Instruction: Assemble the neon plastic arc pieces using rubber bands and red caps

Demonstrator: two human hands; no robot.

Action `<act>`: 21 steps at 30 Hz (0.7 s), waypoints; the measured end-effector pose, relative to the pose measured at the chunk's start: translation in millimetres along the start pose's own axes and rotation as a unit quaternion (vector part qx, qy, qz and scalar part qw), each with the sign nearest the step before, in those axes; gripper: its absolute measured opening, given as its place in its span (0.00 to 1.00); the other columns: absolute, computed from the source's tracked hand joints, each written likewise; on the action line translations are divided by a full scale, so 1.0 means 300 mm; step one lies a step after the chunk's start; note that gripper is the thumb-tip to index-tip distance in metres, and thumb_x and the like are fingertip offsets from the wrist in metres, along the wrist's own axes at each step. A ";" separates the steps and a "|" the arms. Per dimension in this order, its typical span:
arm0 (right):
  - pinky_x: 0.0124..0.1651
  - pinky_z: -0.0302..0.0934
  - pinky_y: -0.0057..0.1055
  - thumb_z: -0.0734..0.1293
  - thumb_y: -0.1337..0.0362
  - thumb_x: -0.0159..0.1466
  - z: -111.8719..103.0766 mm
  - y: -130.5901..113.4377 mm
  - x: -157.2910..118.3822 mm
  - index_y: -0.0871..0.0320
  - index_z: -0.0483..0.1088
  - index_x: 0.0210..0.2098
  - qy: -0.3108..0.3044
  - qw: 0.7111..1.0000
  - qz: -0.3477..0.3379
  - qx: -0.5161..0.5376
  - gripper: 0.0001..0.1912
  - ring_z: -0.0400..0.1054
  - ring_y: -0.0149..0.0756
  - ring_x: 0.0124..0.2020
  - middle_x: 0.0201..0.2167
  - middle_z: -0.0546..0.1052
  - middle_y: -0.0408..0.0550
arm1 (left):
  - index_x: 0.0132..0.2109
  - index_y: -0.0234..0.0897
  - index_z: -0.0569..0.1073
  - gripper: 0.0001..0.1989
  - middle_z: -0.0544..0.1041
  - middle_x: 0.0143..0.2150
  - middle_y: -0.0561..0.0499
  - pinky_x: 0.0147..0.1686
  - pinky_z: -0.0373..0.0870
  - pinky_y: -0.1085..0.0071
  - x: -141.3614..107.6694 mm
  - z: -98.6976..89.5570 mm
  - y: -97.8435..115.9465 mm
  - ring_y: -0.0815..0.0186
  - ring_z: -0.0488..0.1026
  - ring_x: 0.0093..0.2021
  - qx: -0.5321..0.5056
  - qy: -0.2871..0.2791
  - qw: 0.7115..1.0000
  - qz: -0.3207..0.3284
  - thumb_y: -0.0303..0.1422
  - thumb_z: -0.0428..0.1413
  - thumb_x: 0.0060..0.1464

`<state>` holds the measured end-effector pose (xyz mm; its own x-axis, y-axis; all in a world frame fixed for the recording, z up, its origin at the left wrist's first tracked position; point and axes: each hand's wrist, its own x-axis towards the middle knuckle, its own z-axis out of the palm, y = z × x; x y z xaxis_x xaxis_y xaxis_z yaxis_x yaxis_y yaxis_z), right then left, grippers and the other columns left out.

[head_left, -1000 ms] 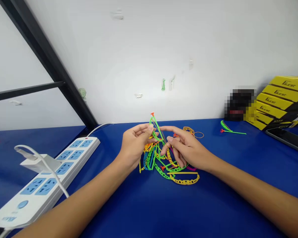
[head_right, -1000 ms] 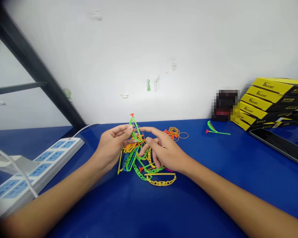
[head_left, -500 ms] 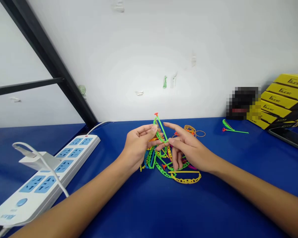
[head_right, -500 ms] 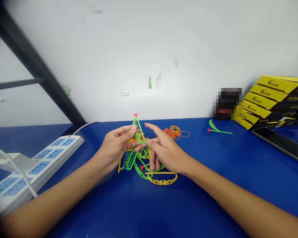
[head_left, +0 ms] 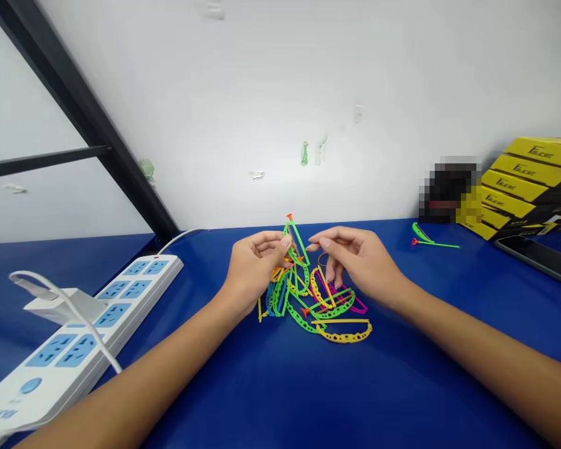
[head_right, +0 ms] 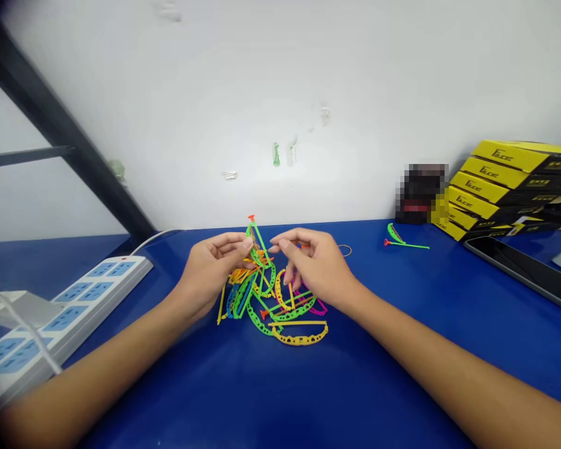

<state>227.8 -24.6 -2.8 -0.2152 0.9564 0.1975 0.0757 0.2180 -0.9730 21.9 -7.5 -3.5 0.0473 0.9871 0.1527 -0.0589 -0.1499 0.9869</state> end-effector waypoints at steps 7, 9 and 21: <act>0.33 0.62 0.34 0.65 0.61 0.70 -0.076 0.042 0.030 0.59 0.80 0.43 0.095 0.929 -0.129 -0.335 0.12 0.73 0.37 0.27 0.31 0.83 0.50 | 0.40 0.34 0.83 0.14 0.84 0.30 0.46 0.29 0.74 0.67 0.124 -0.132 -0.010 0.60 0.79 0.26 0.251 0.081 0.964 0.023 0.39 0.70 0.48; 0.35 0.59 0.35 0.65 0.64 0.70 -0.092 0.049 0.033 0.58 0.81 0.41 0.067 0.888 -0.133 -0.436 0.11 0.74 0.39 0.30 0.31 0.83 0.50 | 0.42 0.37 0.84 0.13 0.84 0.30 0.47 0.30 0.71 0.67 0.155 -0.182 0.001 0.57 0.79 0.28 0.377 0.085 0.922 0.034 0.34 0.67 0.48; 0.31 0.48 0.34 0.69 0.43 0.69 -0.094 -0.022 0.023 0.55 0.70 0.23 -0.022 0.865 -0.055 -0.498 0.26 0.65 0.35 0.24 0.23 0.77 0.47 | 0.34 0.40 0.80 0.15 0.81 0.31 0.44 0.35 0.63 0.63 0.110 -0.159 0.023 0.54 0.75 0.33 0.579 0.026 0.782 0.227 0.44 0.58 0.63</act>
<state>253.1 -13.9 8.3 -0.3099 0.9154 0.2570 0.8492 0.3880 -0.3582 -24.4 26.7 5.9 0.2420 0.8139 0.5283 0.8868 -0.4065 0.2200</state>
